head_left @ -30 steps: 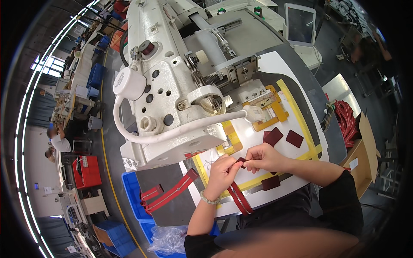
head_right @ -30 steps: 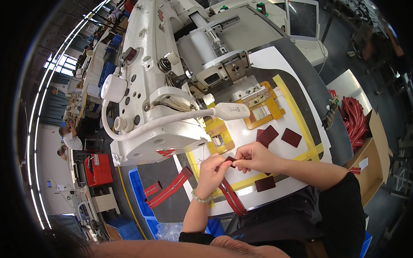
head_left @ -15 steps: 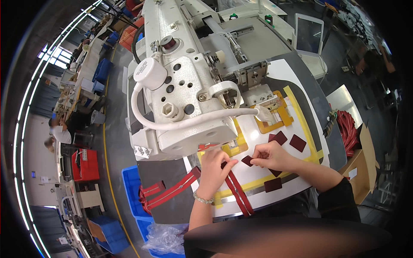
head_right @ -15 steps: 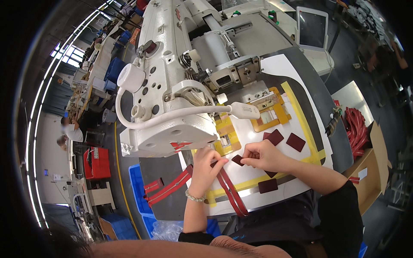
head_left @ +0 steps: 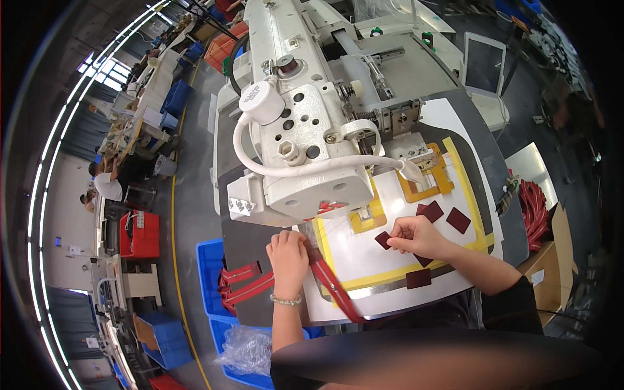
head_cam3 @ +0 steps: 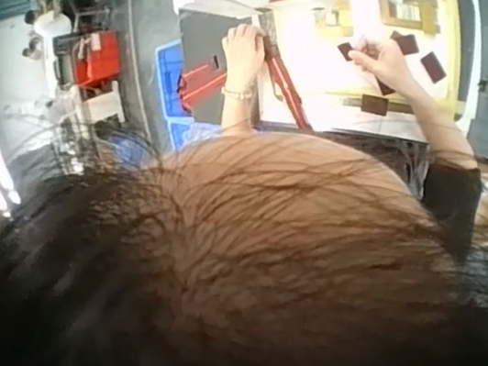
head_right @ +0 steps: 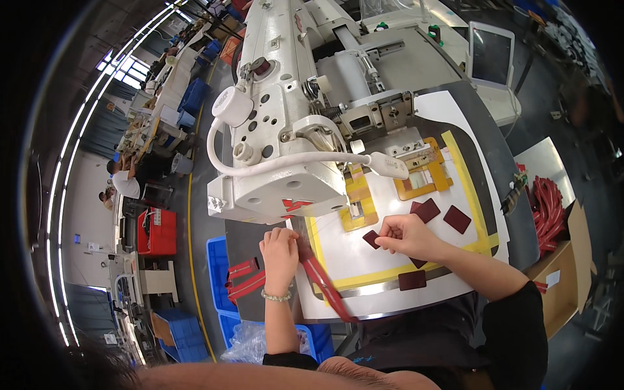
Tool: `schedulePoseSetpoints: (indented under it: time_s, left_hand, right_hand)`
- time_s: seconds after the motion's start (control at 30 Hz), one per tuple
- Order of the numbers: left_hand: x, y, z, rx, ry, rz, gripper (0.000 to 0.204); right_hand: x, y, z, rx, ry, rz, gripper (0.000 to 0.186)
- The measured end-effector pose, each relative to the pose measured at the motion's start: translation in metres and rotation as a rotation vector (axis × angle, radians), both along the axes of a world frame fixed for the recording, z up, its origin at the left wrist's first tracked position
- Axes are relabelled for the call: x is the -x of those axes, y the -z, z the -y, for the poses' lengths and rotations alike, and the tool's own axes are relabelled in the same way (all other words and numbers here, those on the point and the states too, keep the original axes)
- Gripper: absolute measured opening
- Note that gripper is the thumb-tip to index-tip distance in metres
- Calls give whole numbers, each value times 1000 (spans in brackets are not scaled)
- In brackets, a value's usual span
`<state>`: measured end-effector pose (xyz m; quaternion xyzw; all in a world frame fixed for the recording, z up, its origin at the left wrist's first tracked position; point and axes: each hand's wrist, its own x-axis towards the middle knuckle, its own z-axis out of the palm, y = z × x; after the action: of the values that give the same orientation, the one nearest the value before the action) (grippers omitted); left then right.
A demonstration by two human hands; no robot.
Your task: Preparing and sewing red leather components using an industrial sewing machine.
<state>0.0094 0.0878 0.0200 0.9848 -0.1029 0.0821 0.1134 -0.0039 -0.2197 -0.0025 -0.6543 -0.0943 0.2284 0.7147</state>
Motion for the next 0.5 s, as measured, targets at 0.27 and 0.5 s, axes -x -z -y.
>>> schedulePoseSetpoints:
  time_s: [0.27, 0.5]
  left_hand:
    - [-7, -13, -28, 1248, -201, -515, 19]
    - [-32, -27, -68, 853, -15, -611, 25]
  right_hand:
    - [-1, 2, -2, -22, 6, -3, 12]
    - [2, 1, 0, -9, 8, 0, 12]
